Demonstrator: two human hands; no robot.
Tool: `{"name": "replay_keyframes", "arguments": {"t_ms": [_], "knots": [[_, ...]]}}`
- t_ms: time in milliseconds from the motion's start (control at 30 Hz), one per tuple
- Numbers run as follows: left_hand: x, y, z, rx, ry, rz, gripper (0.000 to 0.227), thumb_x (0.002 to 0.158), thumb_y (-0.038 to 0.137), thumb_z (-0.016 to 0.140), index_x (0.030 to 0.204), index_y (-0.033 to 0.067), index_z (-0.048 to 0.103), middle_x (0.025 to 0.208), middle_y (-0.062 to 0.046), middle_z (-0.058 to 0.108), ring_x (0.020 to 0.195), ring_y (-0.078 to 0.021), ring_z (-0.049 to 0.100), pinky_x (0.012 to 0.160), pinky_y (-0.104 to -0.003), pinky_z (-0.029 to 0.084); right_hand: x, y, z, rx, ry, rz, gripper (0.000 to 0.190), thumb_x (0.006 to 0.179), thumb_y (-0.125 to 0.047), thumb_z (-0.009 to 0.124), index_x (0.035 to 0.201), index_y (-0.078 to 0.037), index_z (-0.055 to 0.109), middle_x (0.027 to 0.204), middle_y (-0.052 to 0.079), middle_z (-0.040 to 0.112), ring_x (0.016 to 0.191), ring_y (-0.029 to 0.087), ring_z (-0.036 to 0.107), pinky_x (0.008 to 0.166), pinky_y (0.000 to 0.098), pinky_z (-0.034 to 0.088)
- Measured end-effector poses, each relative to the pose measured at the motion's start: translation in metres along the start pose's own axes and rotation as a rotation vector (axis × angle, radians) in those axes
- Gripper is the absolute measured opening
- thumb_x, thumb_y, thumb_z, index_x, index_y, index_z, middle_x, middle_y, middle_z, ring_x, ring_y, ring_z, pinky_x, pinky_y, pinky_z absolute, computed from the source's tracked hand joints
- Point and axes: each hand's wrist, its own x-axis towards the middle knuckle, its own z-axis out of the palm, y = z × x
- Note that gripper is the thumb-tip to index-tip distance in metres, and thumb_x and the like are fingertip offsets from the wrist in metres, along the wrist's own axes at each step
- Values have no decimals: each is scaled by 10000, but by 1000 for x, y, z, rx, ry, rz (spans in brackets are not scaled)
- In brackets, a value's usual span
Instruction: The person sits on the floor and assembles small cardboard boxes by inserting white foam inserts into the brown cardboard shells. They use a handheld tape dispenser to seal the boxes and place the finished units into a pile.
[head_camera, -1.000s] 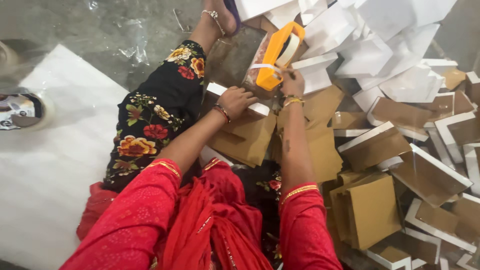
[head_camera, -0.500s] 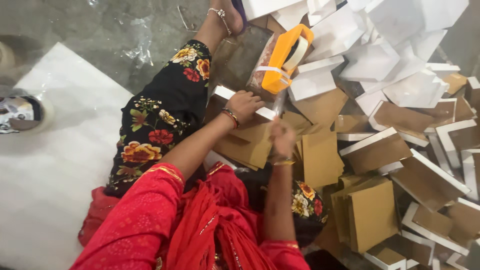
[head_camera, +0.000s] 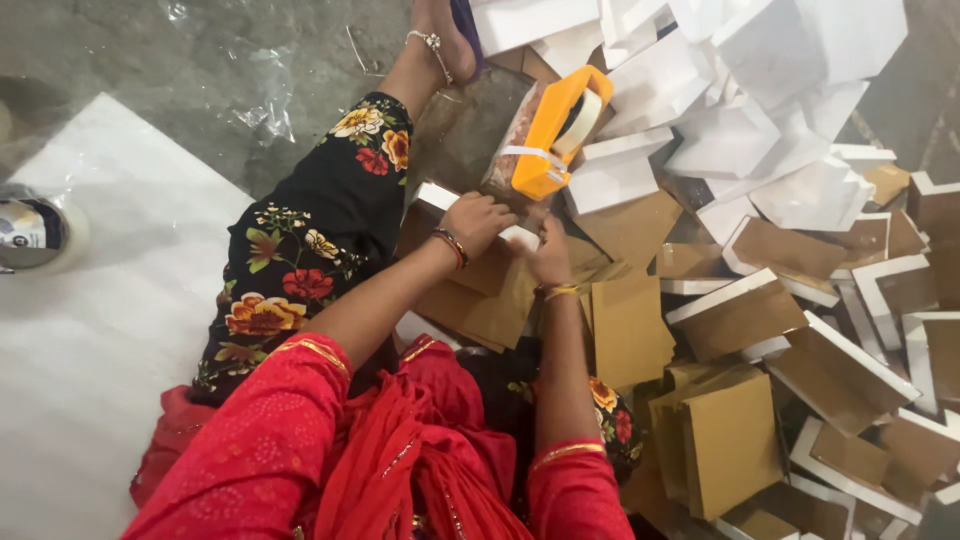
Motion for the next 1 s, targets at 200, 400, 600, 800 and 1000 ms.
{"name": "replay_keyframes", "arguments": {"t_ms": [200, 400, 600, 800, 1000], "knots": [[2, -2, 6, 14, -35, -32, 221, 907, 174, 549, 1018, 270, 714, 947, 68, 695, 911, -155, 669, 807, -356, 481, 65, 11, -8, 71, -111, 620, 268, 918, -218, 809, 1030, 25, 800, 863, 94, 741, 745, 108, 606, 660, 280, 501], [-8, 13, 17, 157, -113, 185, 277, 910, 217, 545, 1132, 300, 690, 959, 93, 704, 916, -137, 666, 824, -331, 486, 16, 41, -11, 301, -331, 613, 235, 925, -96, 645, 1109, -31, 774, 1015, 48, 775, 858, 110, 676, 754, 280, 568], [-28, 29, -16, 60, 185, 406, 320, 893, 220, 569, 1192, 258, 679, 1056, 98, 697, 970, -116, 646, 914, -308, 488, -58, 41, -19, 514, -284, 1074, 270, 977, -161, 695, 1219, -46, 716, 1186, 110, 722, 1006, 177, 683, 864, 326, 553], [-30, 50, -57, 67, 155, 537, 306, 881, 211, 563, 1155, 256, 690, 1078, 79, 689, 1086, -128, 654, 977, -333, 494, -72, 31, -25, 870, -162, 957, 350, 964, -127, 712, 1297, -38, 654, 1200, 62, 690, 1087, 154, 653, 920, 309, 542], [-16, 41, -80, -221, 105, -2, 430, 734, 348, 802, 1144, 239, 727, 1046, -15, 743, 969, -249, 687, 871, -410, 513, -36, -32, -61, 934, -282, 913, 509, 965, -223, 642, 1445, -122, 505, 1211, 57, 695, 1058, 217, 662, 843, 387, 591]]}}
